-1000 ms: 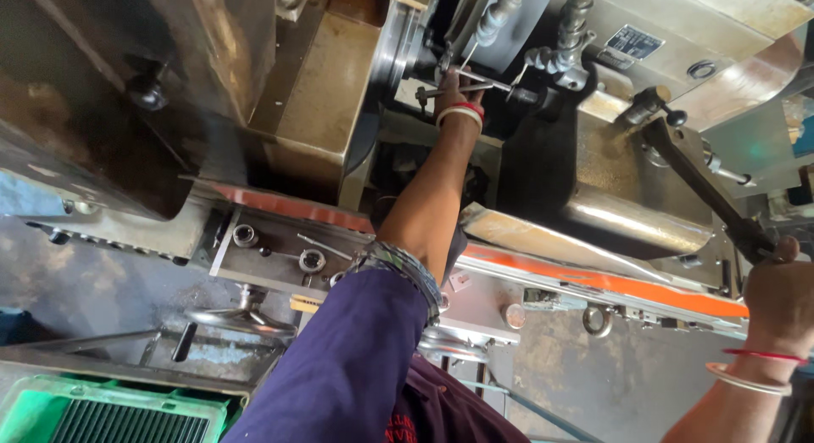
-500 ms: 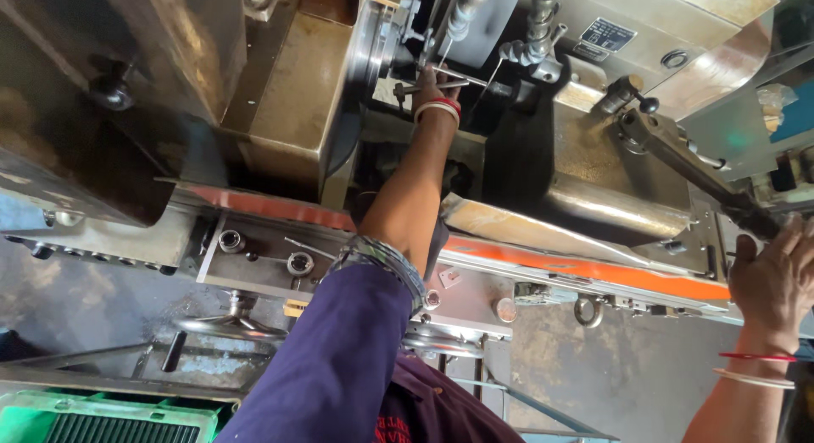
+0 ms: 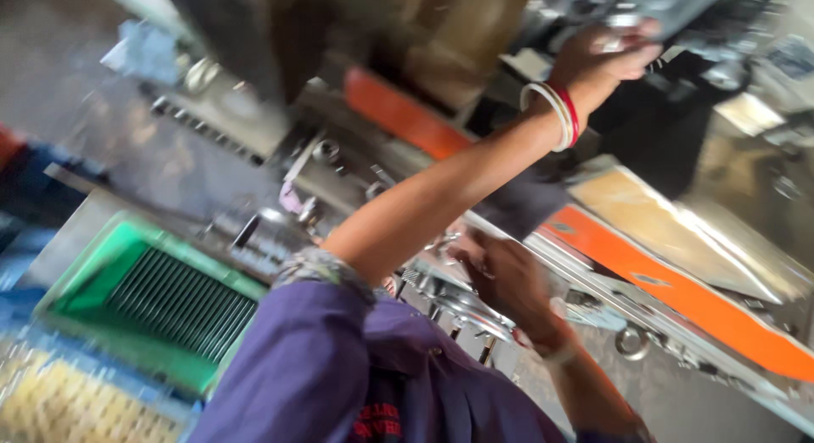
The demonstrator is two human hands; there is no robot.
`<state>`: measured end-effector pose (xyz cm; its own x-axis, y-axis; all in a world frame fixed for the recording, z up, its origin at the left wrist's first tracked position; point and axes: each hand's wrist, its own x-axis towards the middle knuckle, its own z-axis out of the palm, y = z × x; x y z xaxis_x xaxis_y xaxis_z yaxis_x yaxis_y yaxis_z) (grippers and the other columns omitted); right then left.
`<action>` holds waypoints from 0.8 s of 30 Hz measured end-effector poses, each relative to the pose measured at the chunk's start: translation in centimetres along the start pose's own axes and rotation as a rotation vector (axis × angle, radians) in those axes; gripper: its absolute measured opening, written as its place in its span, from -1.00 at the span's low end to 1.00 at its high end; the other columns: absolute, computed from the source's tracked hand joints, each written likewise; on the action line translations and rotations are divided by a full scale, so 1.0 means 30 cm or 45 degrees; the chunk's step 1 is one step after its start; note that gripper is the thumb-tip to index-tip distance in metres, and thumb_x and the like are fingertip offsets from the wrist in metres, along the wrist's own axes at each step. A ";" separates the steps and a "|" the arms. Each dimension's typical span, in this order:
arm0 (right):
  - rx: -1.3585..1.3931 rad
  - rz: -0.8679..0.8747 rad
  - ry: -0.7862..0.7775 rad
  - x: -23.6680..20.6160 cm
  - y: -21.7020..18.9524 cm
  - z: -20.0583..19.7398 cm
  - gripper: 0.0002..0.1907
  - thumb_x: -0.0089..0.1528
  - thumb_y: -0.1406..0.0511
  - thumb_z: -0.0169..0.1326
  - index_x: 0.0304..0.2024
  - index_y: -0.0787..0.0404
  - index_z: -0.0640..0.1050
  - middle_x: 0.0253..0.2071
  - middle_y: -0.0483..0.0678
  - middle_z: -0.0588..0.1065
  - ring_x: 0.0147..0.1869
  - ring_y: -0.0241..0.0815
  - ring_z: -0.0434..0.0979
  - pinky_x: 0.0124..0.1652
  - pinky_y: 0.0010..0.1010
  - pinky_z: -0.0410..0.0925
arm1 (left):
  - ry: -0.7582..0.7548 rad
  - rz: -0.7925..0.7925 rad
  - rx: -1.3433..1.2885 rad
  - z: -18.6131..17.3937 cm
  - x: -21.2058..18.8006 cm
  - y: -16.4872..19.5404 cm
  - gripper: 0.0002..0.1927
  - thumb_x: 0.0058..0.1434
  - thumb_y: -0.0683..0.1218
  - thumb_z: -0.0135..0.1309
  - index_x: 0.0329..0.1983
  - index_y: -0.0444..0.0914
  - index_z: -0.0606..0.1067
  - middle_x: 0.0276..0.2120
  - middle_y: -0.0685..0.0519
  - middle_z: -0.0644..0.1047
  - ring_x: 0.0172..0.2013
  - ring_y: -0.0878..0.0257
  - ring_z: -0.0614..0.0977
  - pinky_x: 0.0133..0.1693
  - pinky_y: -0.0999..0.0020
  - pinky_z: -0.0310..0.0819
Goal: The person operates a metal forming machine by inserting metal rods into the machine, pulling a lever to activate the forming process, and then removing the formed metal pieces. They place the finished pieces into a green tray and repeat the process multiple times.
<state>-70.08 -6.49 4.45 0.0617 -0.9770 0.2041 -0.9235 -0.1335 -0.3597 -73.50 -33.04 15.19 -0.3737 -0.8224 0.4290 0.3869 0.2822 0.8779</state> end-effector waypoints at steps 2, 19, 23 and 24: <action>0.112 -0.290 -0.203 0.183 -0.091 0.253 -0.56 0.34 0.16 0.15 0.14 0.24 0.36 -0.37 0.10 0.52 -0.29 0.17 0.56 -0.35 -0.06 0.38 | 0.018 0.083 0.225 -0.210 -0.082 0.148 -0.50 0.14 0.09 0.23 0.12 -0.15 0.47 -0.25 -0.02 0.65 -0.27 0.14 0.72 -0.27 0.20 0.63; 0.556 0.022 -0.644 0.584 -0.808 0.803 -0.70 0.41 0.12 0.03 -0.18 0.22 0.52 -0.45 -0.09 0.45 -0.46 -0.31 0.35 -0.47 -0.43 0.22 | 1.176 -0.399 0.714 -1.707 -1.156 0.306 -0.66 0.26 0.06 0.24 -0.43 -0.31 0.54 -0.58 0.05 0.49 -0.48 0.31 0.48 -0.38 0.35 0.39; 1.524 0.085 -0.518 0.581 -1.122 0.840 -0.64 0.46 0.11 -0.07 -0.30 0.20 0.49 -0.53 -0.26 0.33 -0.54 -0.51 0.20 -0.55 -0.58 0.10 | 1.250 -0.465 0.185 -1.779 -1.292 0.303 -0.58 0.24 0.03 0.32 -0.55 -0.35 0.50 -0.62 0.20 0.40 -0.54 0.46 0.32 -0.51 0.43 0.12; 1.626 0.115 -0.522 0.582 -1.183 0.844 -0.63 0.47 0.10 -0.09 -0.32 0.18 0.47 -0.56 -0.29 0.28 -0.55 -0.53 0.15 -0.55 -0.60 0.08 | 1.256 -0.418 0.189 -1.791 -1.312 0.322 -0.60 0.24 0.02 0.32 -0.55 -0.34 0.52 -0.61 0.21 0.45 -0.55 0.49 0.34 -0.52 0.47 0.16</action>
<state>-26.65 -23.03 -2.27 0.3354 -0.9395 -0.0701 0.0528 0.0930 -0.9943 -9.74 -24.50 -4.64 0.4371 -0.8885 -0.1399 0.2589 -0.0247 0.9656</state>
